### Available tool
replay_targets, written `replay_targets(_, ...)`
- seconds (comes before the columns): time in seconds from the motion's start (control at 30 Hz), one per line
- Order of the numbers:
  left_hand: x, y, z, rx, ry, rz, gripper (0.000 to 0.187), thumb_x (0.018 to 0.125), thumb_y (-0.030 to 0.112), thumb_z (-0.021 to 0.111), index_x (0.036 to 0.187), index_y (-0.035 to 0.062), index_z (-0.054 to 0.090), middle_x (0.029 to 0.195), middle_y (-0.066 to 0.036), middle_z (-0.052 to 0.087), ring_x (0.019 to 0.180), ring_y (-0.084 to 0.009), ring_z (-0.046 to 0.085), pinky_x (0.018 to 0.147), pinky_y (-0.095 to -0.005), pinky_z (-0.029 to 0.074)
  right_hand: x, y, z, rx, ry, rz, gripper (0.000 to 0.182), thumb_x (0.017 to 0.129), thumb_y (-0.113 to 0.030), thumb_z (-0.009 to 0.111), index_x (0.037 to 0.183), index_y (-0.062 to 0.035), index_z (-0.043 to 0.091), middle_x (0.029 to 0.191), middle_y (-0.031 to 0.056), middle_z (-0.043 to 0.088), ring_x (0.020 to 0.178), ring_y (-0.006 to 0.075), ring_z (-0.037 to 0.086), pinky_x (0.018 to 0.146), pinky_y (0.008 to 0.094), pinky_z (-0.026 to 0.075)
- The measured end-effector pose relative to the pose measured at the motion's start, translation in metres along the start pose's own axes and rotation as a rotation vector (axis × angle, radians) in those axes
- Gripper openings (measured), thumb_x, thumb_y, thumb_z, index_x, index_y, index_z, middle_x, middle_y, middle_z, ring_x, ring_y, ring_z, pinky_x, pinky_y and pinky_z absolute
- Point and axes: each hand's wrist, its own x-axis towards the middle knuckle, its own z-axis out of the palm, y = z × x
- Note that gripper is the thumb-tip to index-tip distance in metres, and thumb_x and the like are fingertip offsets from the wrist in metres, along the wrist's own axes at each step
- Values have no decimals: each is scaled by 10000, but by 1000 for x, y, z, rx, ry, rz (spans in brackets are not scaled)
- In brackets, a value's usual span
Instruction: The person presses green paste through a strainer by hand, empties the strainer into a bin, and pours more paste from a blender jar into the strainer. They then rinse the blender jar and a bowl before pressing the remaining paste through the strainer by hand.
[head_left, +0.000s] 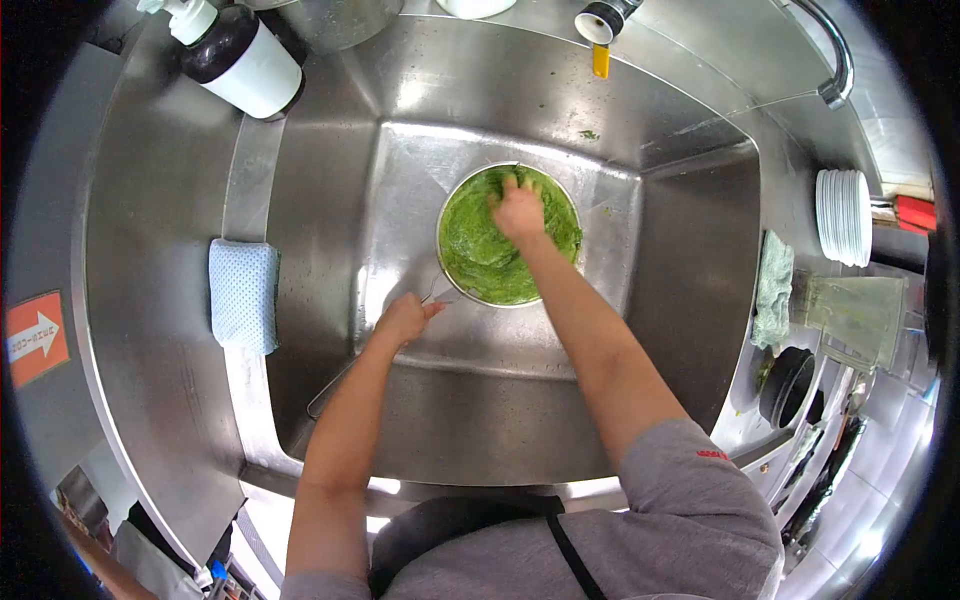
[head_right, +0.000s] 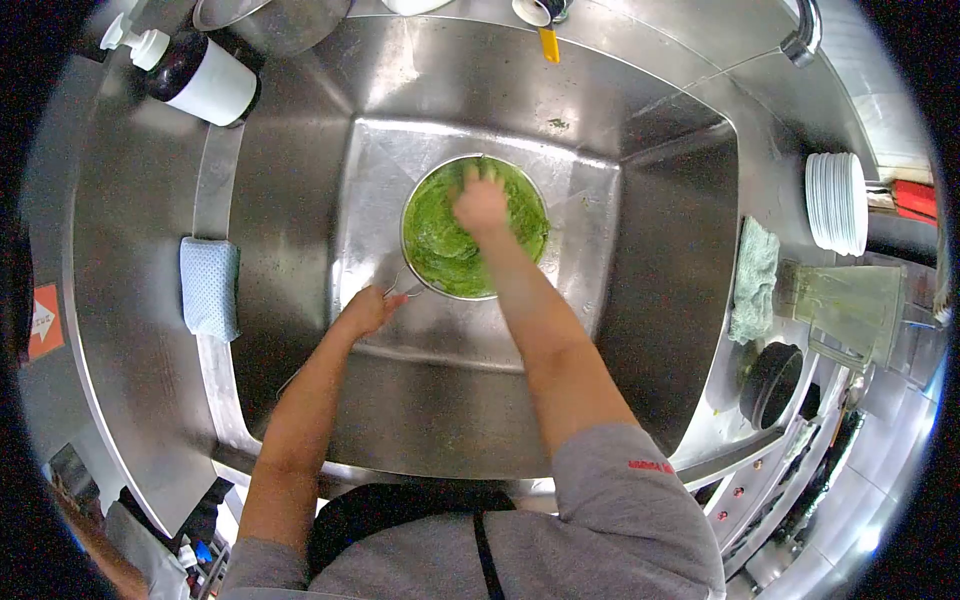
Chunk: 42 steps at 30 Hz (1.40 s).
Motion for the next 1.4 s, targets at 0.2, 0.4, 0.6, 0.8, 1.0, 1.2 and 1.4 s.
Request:
replay_targets(0.2,9,-14,13,70,151,127,594,761,499,477,711,-87,552,627,-222,556,643,-348,567,603,-411,433,-48,-41,15,-119,-185,-377,402,738,-278,462,1076,-63,429,1169,176,383,1068,332,356,886,526,260)
replay_targets(0.4,7,-12,11,25,101,91,616,756,509,474,667,-96,546,637,-245,551,652,-357,564,604,-417,434,-50,3,-1,-323,-159,-540,369,712,-217,482,1050,-73,448,1157,176,387,1089,352,340,902,537,235)
replay_targets(0.6,4,-5,6,11,57,61,599,764,493,478,652,-91,547,607,-230,549,625,-342,568,596,-411,437,-49,15,-8,-192,-256,-269,357,709,-163,467,1058,-86,453,1128,177,422,1100,333,358,877,473,323)
replay_targets(0.8,8,-9,10,29,53,35,580,772,486,473,614,-69,538,556,-195,541,545,-306,564,549,-400,436,-35,25,14,-74,-395,-201,268,716,-126,425,964,-91,521,865,170,561,795,316,563,717,390,454)
replay_targets(1.0,1,-1,1,31,-55,-41,567,771,486,475,660,-67,536,591,-195,550,543,-290,561,546,-397,432,-29,29,19,19,-424,-150,217,729,-127,396,848,-57,564,828,200,572,776,344,565,683,412,461)
replay_targets(1.2,9,-10,11,71,110,90,566,764,482,485,667,-73,544,645,-212,561,601,-348,552,598,-414,427,-33,22,3,-34,-506,-119,229,739,-144,417,896,-35,542,869,194,568,812,338,556,716,407,450)
replay_targets(1.4,5,-7,5,14,1,27,560,759,484,487,692,-67,564,665,-239,552,708,-365,551,656,-418,415,-33,37,-45,-28,-207,-213,439,750,-333,520,1076,-52,433,1109,206,431,1043,359,394,852,433,350)
